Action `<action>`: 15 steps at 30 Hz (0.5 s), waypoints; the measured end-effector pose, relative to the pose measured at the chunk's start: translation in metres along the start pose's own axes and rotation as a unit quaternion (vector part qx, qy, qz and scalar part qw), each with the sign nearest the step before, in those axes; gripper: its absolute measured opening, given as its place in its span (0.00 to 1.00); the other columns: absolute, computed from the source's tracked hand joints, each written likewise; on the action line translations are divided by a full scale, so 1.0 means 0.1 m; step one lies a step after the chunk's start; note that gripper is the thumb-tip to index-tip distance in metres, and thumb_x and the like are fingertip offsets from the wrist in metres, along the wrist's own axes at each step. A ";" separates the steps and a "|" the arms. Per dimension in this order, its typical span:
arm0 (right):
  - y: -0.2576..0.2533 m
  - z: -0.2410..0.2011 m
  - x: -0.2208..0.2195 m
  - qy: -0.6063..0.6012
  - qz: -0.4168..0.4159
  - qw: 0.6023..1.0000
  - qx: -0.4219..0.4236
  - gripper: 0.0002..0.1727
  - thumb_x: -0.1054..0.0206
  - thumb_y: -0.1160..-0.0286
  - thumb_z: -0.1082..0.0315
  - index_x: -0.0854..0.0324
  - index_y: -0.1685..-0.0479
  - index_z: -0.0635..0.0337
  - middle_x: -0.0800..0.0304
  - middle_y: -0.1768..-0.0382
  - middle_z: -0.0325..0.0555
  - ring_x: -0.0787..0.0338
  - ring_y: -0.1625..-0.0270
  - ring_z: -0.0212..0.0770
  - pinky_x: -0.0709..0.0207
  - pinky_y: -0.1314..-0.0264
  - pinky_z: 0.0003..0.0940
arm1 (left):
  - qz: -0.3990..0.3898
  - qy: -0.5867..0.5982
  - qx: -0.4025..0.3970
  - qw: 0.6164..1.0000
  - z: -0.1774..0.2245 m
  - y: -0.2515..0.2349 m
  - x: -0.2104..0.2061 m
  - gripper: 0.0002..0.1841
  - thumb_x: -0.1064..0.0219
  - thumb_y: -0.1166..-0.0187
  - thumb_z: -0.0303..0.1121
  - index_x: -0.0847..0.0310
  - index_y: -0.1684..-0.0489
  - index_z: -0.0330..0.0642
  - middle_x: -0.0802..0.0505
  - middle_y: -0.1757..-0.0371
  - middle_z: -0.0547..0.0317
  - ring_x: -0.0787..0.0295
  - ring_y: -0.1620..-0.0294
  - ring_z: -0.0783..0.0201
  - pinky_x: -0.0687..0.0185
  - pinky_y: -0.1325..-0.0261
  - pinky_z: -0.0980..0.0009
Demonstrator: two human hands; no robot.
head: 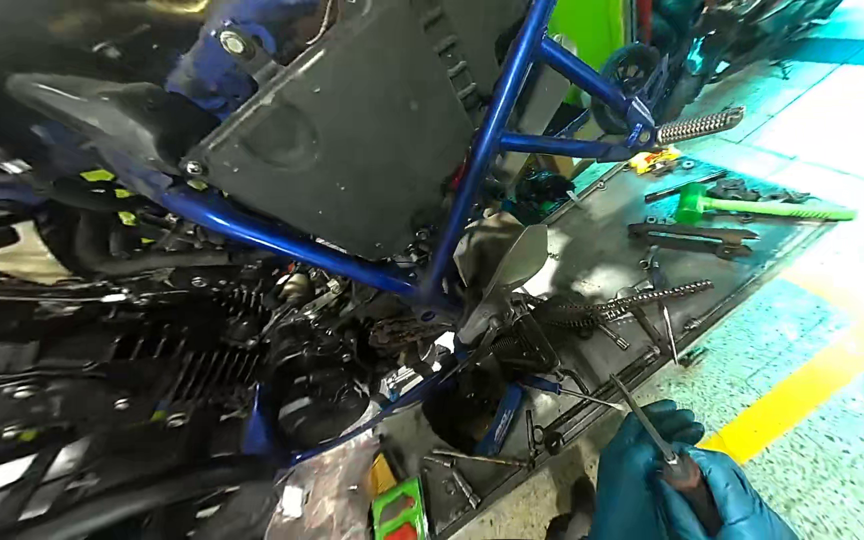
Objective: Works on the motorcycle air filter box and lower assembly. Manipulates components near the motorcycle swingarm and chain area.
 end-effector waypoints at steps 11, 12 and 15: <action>-0.37 0.14 0.24 0.028 0.019 0.999 0.012 0.22 0.28 0.34 0.65 0.12 0.40 0.64 0.06 0.52 0.58 0.06 0.55 0.52 0.12 0.56 0.47 | 0.004 0.047 0.115 0.992 -0.14 -0.07 -0.10 0.21 0.58 0.05 0.41 0.20 0.44 0.38 0.09 0.54 0.59 0.10 0.50 0.68 0.13 0.43 0.68; -0.40 0.16 0.21 0.058 0.018 0.998 0.022 0.23 0.30 0.34 0.63 0.12 0.38 0.61 0.07 0.52 0.56 0.06 0.58 0.52 0.13 0.60 0.48 | -0.006 0.037 0.105 0.994 -0.15 -0.07 -0.07 0.17 0.52 0.07 0.37 0.19 0.42 0.36 0.08 0.52 0.57 0.10 0.49 0.66 0.13 0.42 0.66; -0.46 0.12 0.10 0.094 0.021 0.993 0.071 0.24 0.34 0.32 0.58 0.11 0.37 0.54 0.06 0.55 0.52 0.07 0.64 0.50 0.14 0.68 0.46 | 0.037 0.020 0.067 0.997 -0.05 -0.09 0.03 0.10 0.44 0.13 0.29 0.18 0.50 0.36 0.08 0.60 0.59 0.10 0.59 0.68 0.12 0.51 0.70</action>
Point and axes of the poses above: each hand's wrist, its own y-axis away from the middle knuckle, its own x-axis out of the back of the hand, z = x × y, the point moved 5 cm from there along -y, towards the middle knuckle
